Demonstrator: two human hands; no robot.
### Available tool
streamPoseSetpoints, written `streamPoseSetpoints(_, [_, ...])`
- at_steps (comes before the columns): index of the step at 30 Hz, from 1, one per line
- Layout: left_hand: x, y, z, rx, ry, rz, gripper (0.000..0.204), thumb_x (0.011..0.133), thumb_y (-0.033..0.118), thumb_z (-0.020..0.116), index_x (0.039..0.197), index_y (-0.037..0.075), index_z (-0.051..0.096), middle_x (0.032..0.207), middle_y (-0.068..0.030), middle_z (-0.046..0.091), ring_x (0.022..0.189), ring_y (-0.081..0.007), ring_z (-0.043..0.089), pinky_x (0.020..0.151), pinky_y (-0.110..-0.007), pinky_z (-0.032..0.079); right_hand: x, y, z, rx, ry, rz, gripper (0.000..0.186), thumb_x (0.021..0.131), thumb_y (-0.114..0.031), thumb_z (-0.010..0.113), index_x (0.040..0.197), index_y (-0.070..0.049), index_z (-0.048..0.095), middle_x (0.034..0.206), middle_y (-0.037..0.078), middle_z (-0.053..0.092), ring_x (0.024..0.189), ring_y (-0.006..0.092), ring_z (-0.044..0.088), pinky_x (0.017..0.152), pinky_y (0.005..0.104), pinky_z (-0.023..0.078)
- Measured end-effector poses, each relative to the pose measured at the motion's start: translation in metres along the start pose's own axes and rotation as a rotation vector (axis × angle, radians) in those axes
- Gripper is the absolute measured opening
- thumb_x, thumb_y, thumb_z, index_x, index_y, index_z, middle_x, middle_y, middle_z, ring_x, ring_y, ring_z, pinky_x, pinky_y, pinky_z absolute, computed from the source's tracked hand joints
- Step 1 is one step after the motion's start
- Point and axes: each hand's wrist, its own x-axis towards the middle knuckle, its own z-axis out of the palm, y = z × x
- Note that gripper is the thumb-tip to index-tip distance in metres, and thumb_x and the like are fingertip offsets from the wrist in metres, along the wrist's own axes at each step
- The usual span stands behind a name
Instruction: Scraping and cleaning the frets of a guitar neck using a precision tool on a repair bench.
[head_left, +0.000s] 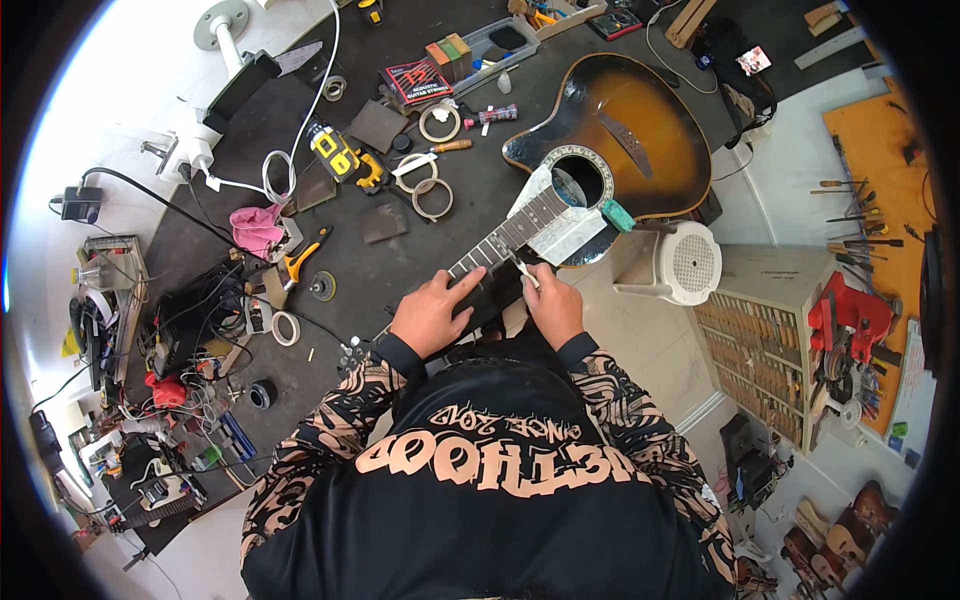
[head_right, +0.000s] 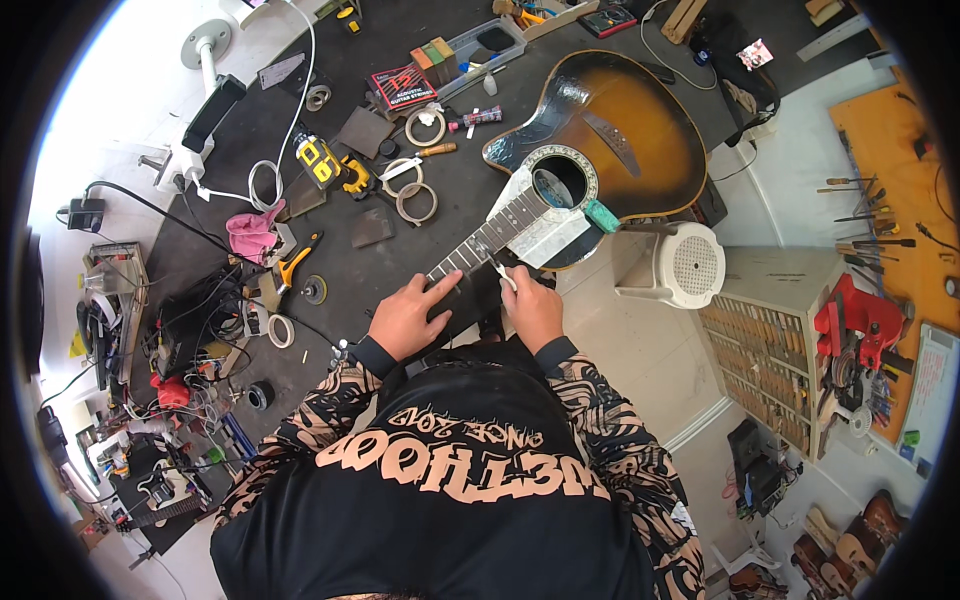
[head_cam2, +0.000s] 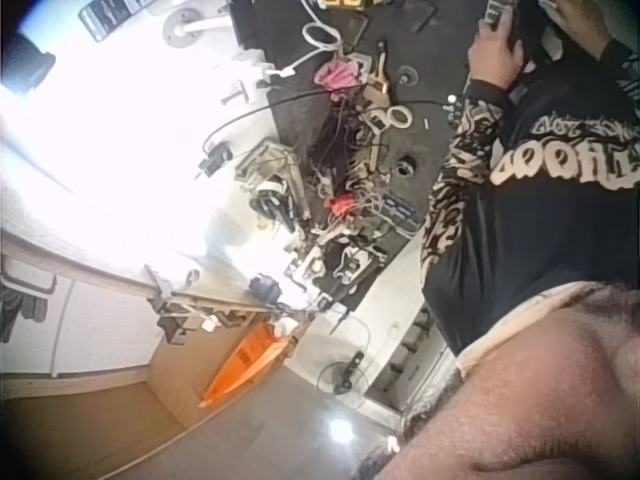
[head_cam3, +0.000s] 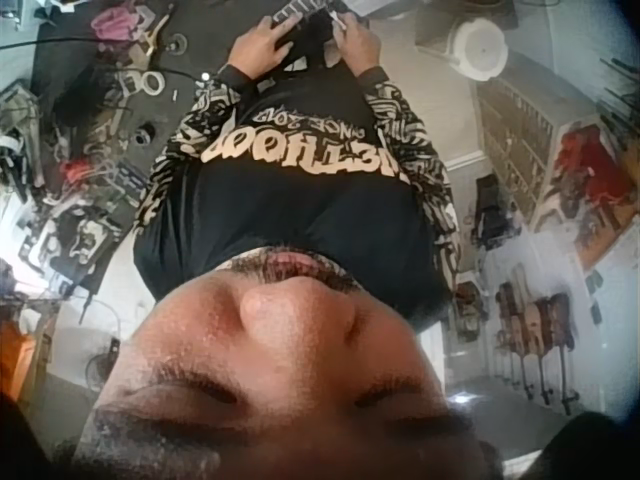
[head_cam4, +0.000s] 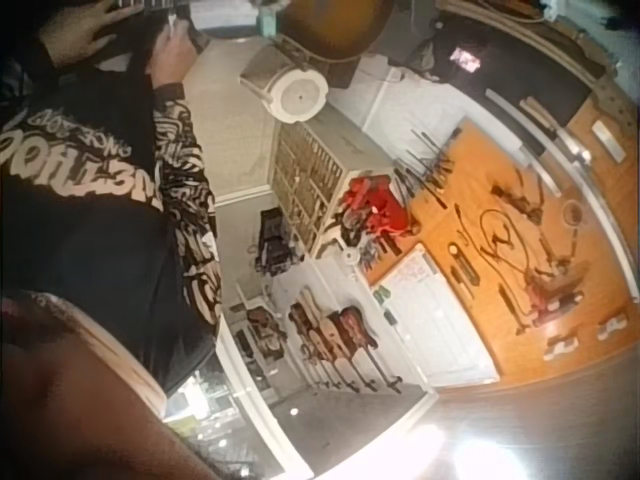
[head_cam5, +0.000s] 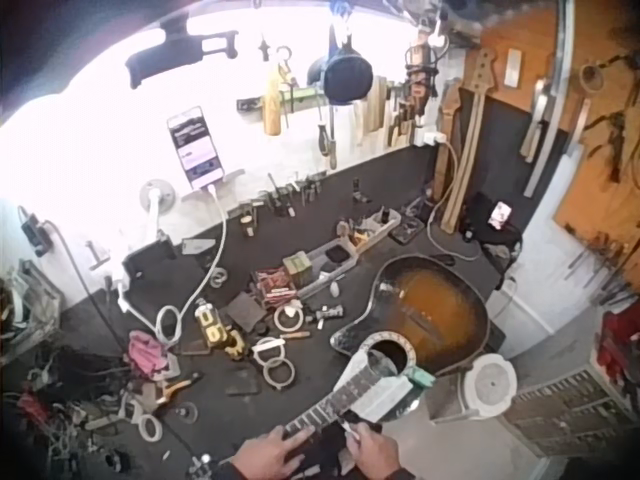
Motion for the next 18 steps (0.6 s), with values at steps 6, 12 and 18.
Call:
streamPoseSetpoints(6, [0.0004,-0.0047,0.0029,-0.002,0.056,-0.029,0.079,0.102,0.031,0.082,0.175,0.038,0.054,0.117,-0.0155,0.065,0.095,-0.0383,0.077,0.08,-0.05,0.066,0.0015,-0.0043,-0.0021,-0.003,-0.037,0.013,0.018,0.11,-0.023,0.075,0.12,-0.008,0.072,0.099,0.015,0.085,0.083,0.0412,0.081,0.072,0.0538,0.062])
streamPoseSetpoints(12, [0.0028,-0.0057,0.0009,-0.007,0.061,-0.024,0.08,0.101,0.03,0.083,0.176,0.037,0.054,0.116,-0.0153,0.065,0.094,-0.0384,0.077,0.08,-0.05,0.066,0.0045,-0.0075,-0.0049,-0.004,-0.072,0.056,0.018,0.11,-0.023,0.076,0.12,-0.008,0.072,0.1,0.015,0.085,0.083,0.0417,0.081,0.073,0.0541,0.062])
streamPoseSetpoints(18, [0.0003,-0.006,-0.0015,-0.016,-0.009,0.025,0.081,0.101,0.03,0.082,0.176,0.037,0.053,0.116,-0.0153,0.065,0.093,-0.0388,0.077,0.079,-0.051,0.066,0.0072,-0.0097,-0.0041,0.0,-0.066,0.05,0.018,0.11,-0.022,0.076,0.121,-0.007,0.073,0.1,0.016,0.085,0.084,0.0417,0.081,0.073,0.054,0.062])
